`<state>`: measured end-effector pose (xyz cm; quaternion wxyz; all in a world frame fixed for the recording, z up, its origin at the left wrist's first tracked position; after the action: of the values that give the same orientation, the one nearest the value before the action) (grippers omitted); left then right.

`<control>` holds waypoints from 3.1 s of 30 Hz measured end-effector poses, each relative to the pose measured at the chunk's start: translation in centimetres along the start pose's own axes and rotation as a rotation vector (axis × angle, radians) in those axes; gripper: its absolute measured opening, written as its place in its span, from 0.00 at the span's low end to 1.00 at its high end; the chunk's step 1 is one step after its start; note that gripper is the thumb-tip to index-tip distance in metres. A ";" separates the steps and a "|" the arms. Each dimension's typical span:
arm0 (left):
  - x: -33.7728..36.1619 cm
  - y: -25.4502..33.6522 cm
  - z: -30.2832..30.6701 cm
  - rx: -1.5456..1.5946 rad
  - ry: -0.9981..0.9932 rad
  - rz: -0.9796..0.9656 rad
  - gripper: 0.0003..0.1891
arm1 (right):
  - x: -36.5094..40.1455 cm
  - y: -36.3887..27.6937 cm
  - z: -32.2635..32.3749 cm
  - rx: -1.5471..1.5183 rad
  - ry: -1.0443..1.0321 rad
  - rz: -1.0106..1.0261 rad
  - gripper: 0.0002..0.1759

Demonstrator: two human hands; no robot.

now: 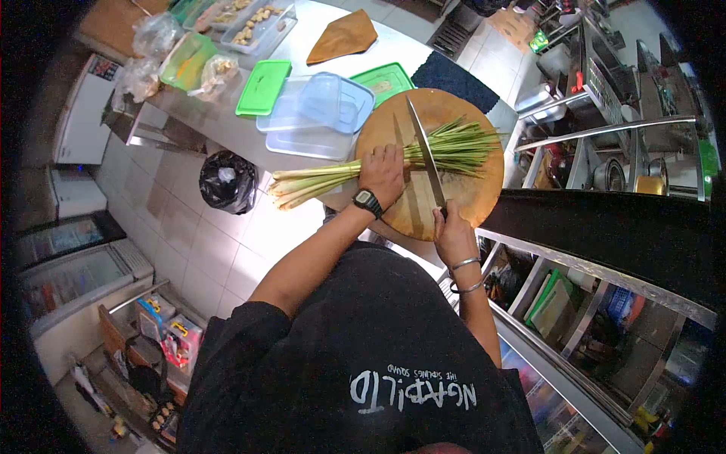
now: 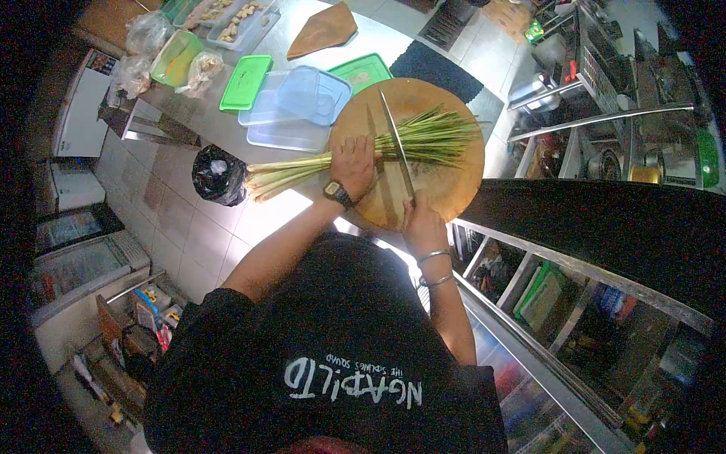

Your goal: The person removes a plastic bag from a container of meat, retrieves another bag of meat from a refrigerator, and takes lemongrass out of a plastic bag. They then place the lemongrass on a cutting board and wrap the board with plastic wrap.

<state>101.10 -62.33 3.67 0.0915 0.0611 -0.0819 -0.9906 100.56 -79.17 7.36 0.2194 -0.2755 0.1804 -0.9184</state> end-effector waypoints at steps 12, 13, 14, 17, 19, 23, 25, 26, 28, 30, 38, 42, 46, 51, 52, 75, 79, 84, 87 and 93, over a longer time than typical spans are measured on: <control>-0.4 1.0 0.3 -0.069 -0.019 0.023 0.19 | -0.9 -0.1 -1.0 0.094 -0.075 0.033 0.13; -0.6 0.8 0.0 -0.025 -0.069 0.035 0.19 | -0.9 -0.2 -0.9 0.092 -0.096 0.020 0.13; -0.7 0.8 -0.5 0.020 -0.120 0.047 0.19 | -1.0 -0.2 -0.9 0.090 -0.116 0.006 0.13; -0.8 0.8 -0.8 0.008 -0.147 0.057 0.16 | -1.4 -0.5 -0.7 0.113 -0.156 -0.009 0.13; -0.8 1.1 -0.6 -0.004 -0.116 0.046 0.15 | -1.4 -0.4 -0.6 0.110 -0.158 0.003 0.13; -0.6 0.8 -0.4 -0.023 0.008 0.035 0.15 | -2.1 0.1 -1.3 0.075 -0.260 -0.082 0.13; -0.9 0.5 -0.6 0.027 -0.012 0.037 0.16 | -2.2 0.0 -1.1 0.066 -0.263 -0.092 0.14; -0.9 0.5 -0.5 0.014 -0.048 0.031 0.17 | -2.3 -0.4 -1.0 0.072 -0.261 -0.081 0.13; -1.0 0.7 -0.7 0.013 -0.086 0.025 0.18 | -2.3 -0.6 -0.6 0.086 -0.262 -0.079 0.13; -0.9 0.5 -0.8 0.043 -0.077 0.042 0.19 | -2.3 -0.9 -0.3 0.096 -0.253 -0.064 0.13; -0.7 0.3 -0.3 0.100 0.014 0.019 0.20 | -0.9 -1.5 3.3 0.097 -0.133 -0.066 0.11; -1.0 0.4 -0.6 0.048 -0.047 0.049 0.18 | -0.9 -1.2 2.5 0.099 -0.198 -0.090 0.12; -1.0 0.5 -0.6 0.041 -0.024 0.049 0.17 | -0.9 -0.9 1.5 0.111 -0.233 -0.086 0.12; -0.8 0.5 -0.7 0.025 0.011 0.049 0.15 | -0.8 -0.9 1.3 0.103 -0.239 -0.077 0.12; -0.8 0.5 -0.8 0.025 0.009 0.049 0.15 | -0.8 -1.1 1.4 0.099 -0.254 -0.075 0.12; -1.1 0.2 -1.2 0.093 -0.079 0.025 0.20 | -8.9 -0.7 -1.7 0.039 -0.184 0.112 0.11; -0.9 0.4 -1.4 0.101 -0.092 0.062 0.19 | -7.2 -1.0 -1.0 0.024 -0.167 0.046 0.12; -0.9 0.5 0.0 0.078 -0.013 0.016 0.16 | -4.0 0.4 -1.3 0.037 -0.235 0.006 0.14; -1.2 0.2 -1.3 0.077 -0.070 0.051 0.16 | -7.5 0.3 -2.7 -0.002 -0.107 0.178 0.14; -0.9 0.5 -0.1 0.079 0.041 0.022 0.17 | -7.0 1.0 -2.5 0.029 -0.115 0.115 0.17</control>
<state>102.05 -62.64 3.80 0.1018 0.0842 -0.1195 -0.9840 104.61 -75.93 1.97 0.2857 -0.3136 0.1697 -0.8895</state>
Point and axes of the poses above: each hand's wrist, its own x-axis away from the middle knuckle, its own z-axis out of the back of the hand, y = z × x, the point moved 10 cm from there along -x, towards the middle knuckle, and after that the axes turned 13 degrees about -y, right-handed, at the moved point
